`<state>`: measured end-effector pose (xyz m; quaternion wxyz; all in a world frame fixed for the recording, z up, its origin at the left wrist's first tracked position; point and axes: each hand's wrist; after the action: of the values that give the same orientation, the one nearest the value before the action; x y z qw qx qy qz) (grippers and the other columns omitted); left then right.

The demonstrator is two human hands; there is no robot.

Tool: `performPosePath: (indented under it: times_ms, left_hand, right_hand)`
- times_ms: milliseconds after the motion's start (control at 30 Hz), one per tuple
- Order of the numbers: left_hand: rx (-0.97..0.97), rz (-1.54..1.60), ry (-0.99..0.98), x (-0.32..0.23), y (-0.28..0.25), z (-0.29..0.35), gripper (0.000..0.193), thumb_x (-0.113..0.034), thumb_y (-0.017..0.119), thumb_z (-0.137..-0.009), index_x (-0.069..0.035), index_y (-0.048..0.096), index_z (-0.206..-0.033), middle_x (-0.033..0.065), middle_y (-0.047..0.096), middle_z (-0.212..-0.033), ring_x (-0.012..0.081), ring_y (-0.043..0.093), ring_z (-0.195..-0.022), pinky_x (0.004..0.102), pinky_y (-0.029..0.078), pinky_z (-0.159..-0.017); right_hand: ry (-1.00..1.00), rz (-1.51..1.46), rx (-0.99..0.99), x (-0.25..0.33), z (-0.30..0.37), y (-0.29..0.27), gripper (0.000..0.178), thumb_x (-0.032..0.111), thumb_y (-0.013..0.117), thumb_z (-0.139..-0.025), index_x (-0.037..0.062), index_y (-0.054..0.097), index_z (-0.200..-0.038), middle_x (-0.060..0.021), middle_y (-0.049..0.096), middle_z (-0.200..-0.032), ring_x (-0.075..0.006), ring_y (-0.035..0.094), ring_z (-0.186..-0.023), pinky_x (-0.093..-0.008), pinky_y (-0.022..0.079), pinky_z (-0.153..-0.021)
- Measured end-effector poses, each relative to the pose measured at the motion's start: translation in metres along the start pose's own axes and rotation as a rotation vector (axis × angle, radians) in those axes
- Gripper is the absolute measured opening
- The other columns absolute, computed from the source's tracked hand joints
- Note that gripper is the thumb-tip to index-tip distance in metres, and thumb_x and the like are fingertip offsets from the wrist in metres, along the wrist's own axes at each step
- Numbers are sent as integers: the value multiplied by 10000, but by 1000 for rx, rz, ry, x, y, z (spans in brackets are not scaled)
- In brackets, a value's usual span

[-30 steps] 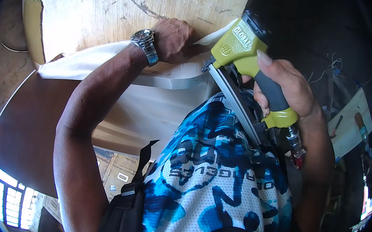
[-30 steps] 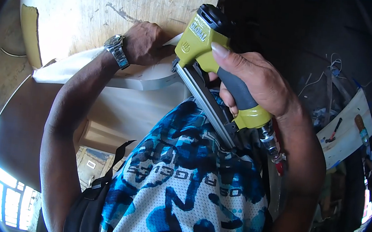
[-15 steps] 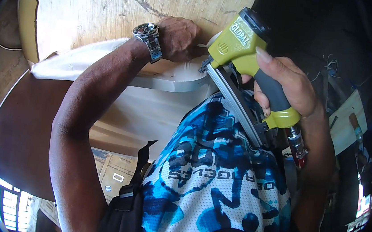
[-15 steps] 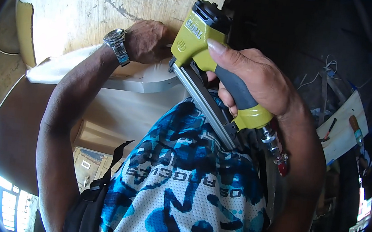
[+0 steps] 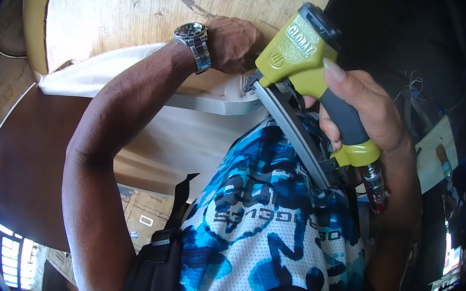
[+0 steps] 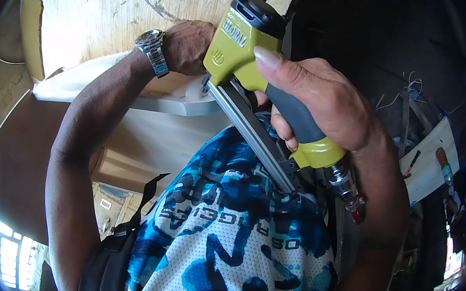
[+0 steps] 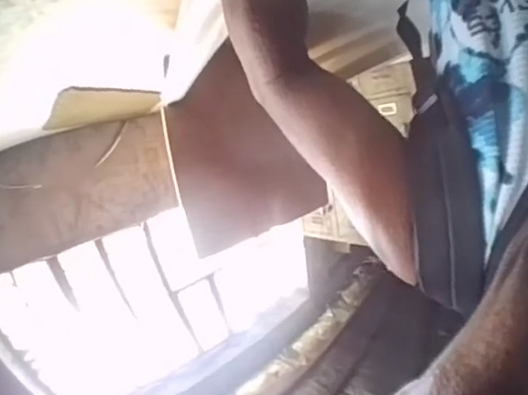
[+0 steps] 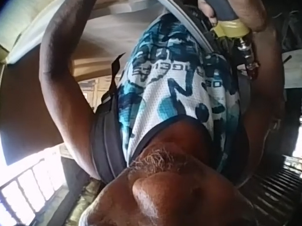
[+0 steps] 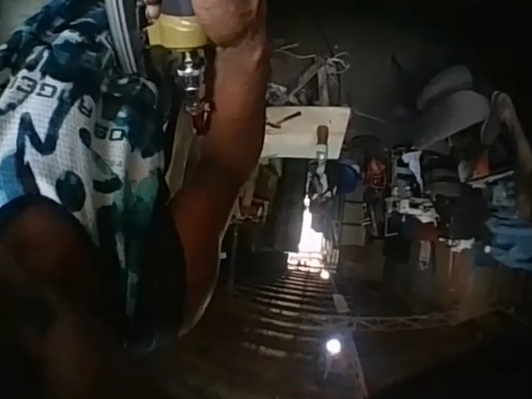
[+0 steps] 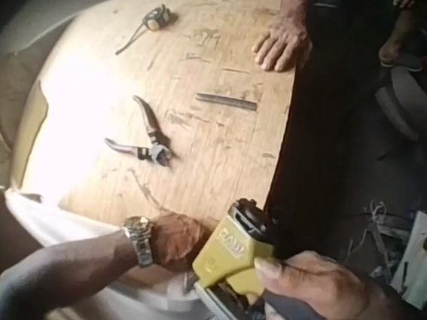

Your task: The recorder is using a pneumatic stapler to attach white fabric to a wooden furniture frame on a workbench.

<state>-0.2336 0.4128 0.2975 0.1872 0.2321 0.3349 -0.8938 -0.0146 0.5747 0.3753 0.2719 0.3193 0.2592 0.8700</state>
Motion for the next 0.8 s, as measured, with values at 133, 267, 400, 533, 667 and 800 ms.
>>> performPosePath:
  times_ms: [133, 267, 400, 533, 667, 800]
  left_hand:
    - [-237, 39, 237, 5, 5, 2, 281, -347, 653, -862, -76, 704, -916, 180, 712, -859, 329, 700, -793, 430, 570, -715]
    - [-159, 58, 145, 15, 6, -2, 306, -407, 618, -903, -116, 706, -939, 160, 697, -805, 353, 681, -789, 445, 552, -713]
    - [-217, -68, -20, 20, -14, 2, 433, -520, 598, -925, -102, 697, -981, 147, 696, -802, 334, 679, -773, 434, 536, -708]
    - [-29, 656, 99, 26, -5, 7, 455, -426, 691, -910, -20, 691, -1114, 135, 739, -943, 192, 700, -878, 348, 529, -802]
    - [207, 442, -1, 14, -5, -2, 404, -355, 740, -880, -4, 707, -1077, 127, 743, -906, 176, 687, -813, 332, 536, -768]
    - [360, 206, -102, 11, -13, -3, 338, -291, 770, -861, 19, 733, -989, 128, 745, -836, 163, 670, -708, 324, 544, -696]
  right_hand:
    - [-24, 42, 75, -4, -6, 11, 648, 579, 445, -995, -36, 617, -881, -44, 585, -564, -101, 562, -440, -223, 480, -429]
    - [-92, 90, 16, 1, 8, 1, 632, 572, 462, -987, -29, 617, -868, -28, 573, -553, -94, 550, -434, -222, 472, -424]
    - [-298, 167, -227, -19, 47, -20, 619, 576, 438, -992, -19, 600, -933, -21, 560, -545, -74, 528, -423, -204, 453, -424]
    - [-277, 79, -276, -40, 61, -31, 616, 569, 413, -1004, -19, 594, -976, -19, 559, -545, -68, 531, -429, -199, 466, -440]
    - [-292, -19, -217, -64, 50, -24, 607, 551, 441, -1000, -38, 586, -987, -26, 570, -557, -81, 543, -436, -211, 481, -455]
    - [-292, -48, -151, -79, 29, -15, 604, 566, 470, -983, -24, 592, -950, -29, 583, -572, -96, 557, -452, -228, 490, -467]
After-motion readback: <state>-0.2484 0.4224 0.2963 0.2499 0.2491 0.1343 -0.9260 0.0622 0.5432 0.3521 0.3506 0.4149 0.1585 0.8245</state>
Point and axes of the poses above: each hand's wrist, its own z-axis away from the middle knuckle, its own y-axis out of the palm, x = y × z
